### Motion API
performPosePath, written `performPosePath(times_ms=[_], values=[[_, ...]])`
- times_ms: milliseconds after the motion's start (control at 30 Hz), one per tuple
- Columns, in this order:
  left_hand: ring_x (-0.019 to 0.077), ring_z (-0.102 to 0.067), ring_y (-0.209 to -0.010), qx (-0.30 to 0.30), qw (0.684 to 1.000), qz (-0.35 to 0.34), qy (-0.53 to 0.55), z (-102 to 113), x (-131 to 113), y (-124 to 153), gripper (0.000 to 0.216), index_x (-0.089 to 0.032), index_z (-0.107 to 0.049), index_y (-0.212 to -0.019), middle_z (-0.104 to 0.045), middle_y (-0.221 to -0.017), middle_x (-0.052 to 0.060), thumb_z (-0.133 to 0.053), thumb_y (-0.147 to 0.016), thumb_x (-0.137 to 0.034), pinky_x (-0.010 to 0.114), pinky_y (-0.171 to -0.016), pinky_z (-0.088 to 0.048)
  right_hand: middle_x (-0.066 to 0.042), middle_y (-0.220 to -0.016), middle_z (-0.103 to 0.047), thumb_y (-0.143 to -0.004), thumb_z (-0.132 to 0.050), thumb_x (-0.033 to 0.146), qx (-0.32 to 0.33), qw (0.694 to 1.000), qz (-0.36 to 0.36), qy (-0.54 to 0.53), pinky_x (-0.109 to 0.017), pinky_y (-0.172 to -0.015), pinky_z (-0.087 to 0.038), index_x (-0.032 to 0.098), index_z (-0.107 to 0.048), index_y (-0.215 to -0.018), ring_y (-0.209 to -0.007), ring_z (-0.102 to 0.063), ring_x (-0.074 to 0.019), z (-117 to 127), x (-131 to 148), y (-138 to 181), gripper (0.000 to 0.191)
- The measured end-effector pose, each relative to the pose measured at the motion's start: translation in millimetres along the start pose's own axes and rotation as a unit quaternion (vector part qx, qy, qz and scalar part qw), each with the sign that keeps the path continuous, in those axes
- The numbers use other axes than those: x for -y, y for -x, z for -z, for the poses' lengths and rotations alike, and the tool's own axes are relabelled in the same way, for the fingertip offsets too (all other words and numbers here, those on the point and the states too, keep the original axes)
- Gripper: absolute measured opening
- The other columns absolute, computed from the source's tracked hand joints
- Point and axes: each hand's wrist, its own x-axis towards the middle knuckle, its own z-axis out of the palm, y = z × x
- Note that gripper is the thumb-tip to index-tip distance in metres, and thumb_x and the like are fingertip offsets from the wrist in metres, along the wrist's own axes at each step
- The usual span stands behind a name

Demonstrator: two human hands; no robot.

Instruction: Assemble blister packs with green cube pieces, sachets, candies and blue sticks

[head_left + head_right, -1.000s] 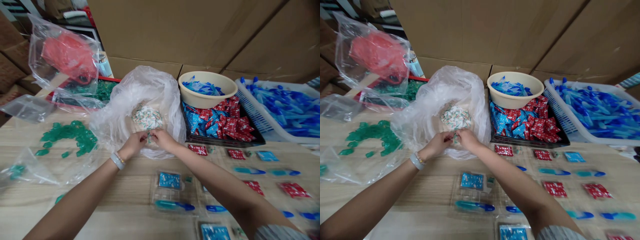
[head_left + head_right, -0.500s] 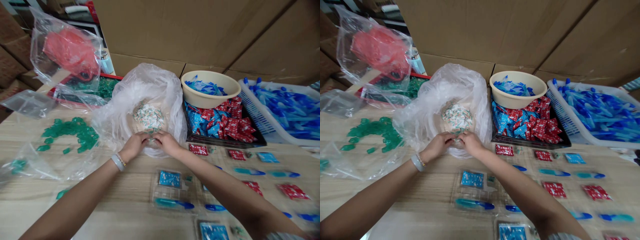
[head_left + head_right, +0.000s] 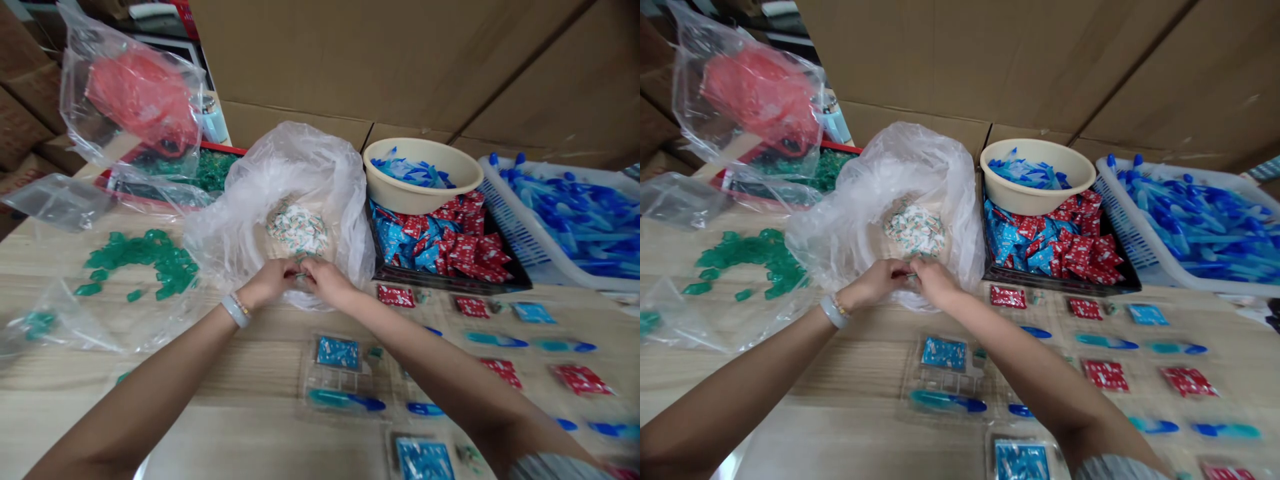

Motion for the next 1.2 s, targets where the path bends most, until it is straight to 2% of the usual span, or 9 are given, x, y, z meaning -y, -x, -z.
performPosePath(times_ms=[100, 267, 367, 533, 700, 867, 1033, 1100, 1200], values=[[0.0134, -0.056, -0.070, 0.031, 0.999, -0.008, 0.017, 1, -2, 3, 0.018, -0.013, -0.063, -0.085, -0.064, -0.076, 0.000, -0.054, -0.071, -0.018, 0.022, -0.065, -0.042, -0.002, -0.072, -0.052, -0.068, -0.047, 0.003, -0.011, 1.000, -0.005, 0.019, -0.023, -0.061, -0.034, 0.015, -0.052, -0.079, -0.066, -0.046, -0.0124, -5, 1, 1, 0.016], [0.0146, -0.055, -0.076, -0.042, 0.995, -0.037, -0.081, -6, -8, 7, 0.018, -0.014, -0.063, -0.086, -0.063, -0.083, 0.004, -0.050, -0.073, -0.011, 0.025, -0.073, -0.041, -0.003, -0.076, -0.053, -0.069, -0.045, 0.003, -0.026, 0.999, -0.012, 0.017, -0.024, -0.065, -0.036, 0.015, -0.055, -0.083, -0.071, -0.048, -0.0131, 0, -8, 8, 0.021], [0.0153, -0.055, -0.078, -0.051, 0.993, -0.048, -0.098, -11, -7, 8, 0.017, -0.014, -0.062, -0.085, -0.062, -0.082, 0.004, -0.050, -0.072, -0.010, 0.026, -0.075, -0.041, -0.005, -0.083, -0.055, -0.071, -0.048, 0.005, -0.022, 0.999, 0.001, 0.034, -0.026, -0.072, -0.036, 0.016, -0.059, -0.085, -0.080, -0.049, -0.0149, 2, -11, 8, 0.022], [0.0152, -0.055, -0.085, -0.068, 0.992, -0.067, -0.080, -12, -1, 13, 0.020, -0.016, -0.060, -0.091, -0.061, -0.090, 0.004, -0.049, -0.075, -0.011, 0.026, -0.078, -0.041, -0.004, -0.078, -0.057, -0.072, -0.051, 0.010, -0.006, 0.998, -0.018, 0.056, -0.026, -0.069, -0.036, 0.016, -0.061, -0.074, -0.077, -0.051, -0.0152, 4, -9, 5, 0.012], [0.0148, -0.054, -0.087, -0.085, 0.991, -0.069, -0.075, -13, 1, 20, 0.018, -0.016, -0.060, -0.091, -0.059, -0.093, 0.005, -0.049, -0.076, -0.013, 0.026, -0.079, -0.041, -0.005, -0.075, -0.058, -0.075, -0.050, 0.013, -0.059, 0.994, -0.059, 0.074, -0.026, -0.067, -0.035, 0.016, -0.060, -0.068, -0.073, -0.051, -0.0147, 10, -8, 8, 0.013], [0.0143, -0.056, -0.082, -0.085, 0.995, -0.036, -0.040, -15, -1, 21, 0.034, -0.017, -0.048, -0.109, -0.060, -0.091, 0.003, -0.050, -0.075, -0.012, 0.026, -0.074, -0.043, -0.004, -0.076, -0.061, -0.074, -0.052, 0.011, -0.048, 0.999, -0.016, 0.012, -0.025, -0.070, -0.037, 0.016, -0.063, -0.072, -0.075, -0.054, -0.0140, -2, -5, 3, 0.013], [0.0158, -0.054, -0.088, -0.066, 0.991, -0.068, -0.097, -14, -5, 18, 0.019, -0.016, -0.057, -0.093, -0.059, -0.092, 0.005, -0.051, -0.075, -0.012, 0.027, -0.080, -0.041, -0.003, -0.077, -0.064, -0.073, -0.052, 0.007, -0.036, 0.998, 0.006, -0.042, -0.025, -0.072, -0.039, 0.016, -0.064, -0.071, -0.076, -0.056, -0.0133, -9, -5, 2, 0.015], [0.0158, -0.053, -0.087, -0.067, 0.988, -0.064, -0.120, -12, -7, 19, 0.016, -0.015, -0.060, -0.087, -0.059, -0.091, 0.006, -0.051, -0.075, -0.013, 0.026, -0.079, -0.041, -0.002, -0.075, -0.064, -0.072, -0.053, 0.008, -0.037, 0.998, -0.014, -0.042, -0.024, -0.070, -0.039, 0.016, -0.064, -0.074, -0.072, -0.056, -0.0128, -6, -7, 5, 0.014], [0.0155, -0.054, -0.081, -0.086, 0.985, -0.040, -0.147, -6, -9, 25, 0.016, -0.013, -0.061, -0.087, -0.060, -0.088, 0.007, -0.050, -0.076, -0.016, 0.025, -0.074, -0.042, -0.003, -0.075, -0.064, -0.075, -0.051, 0.012, -0.078, 0.994, -0.063, -0.032, -0.024, -0.067, -0.040, 0.016, -0.064, -0.080, -0.068, -0.056, -0.0129, 3, -12, 7, 0.015]])
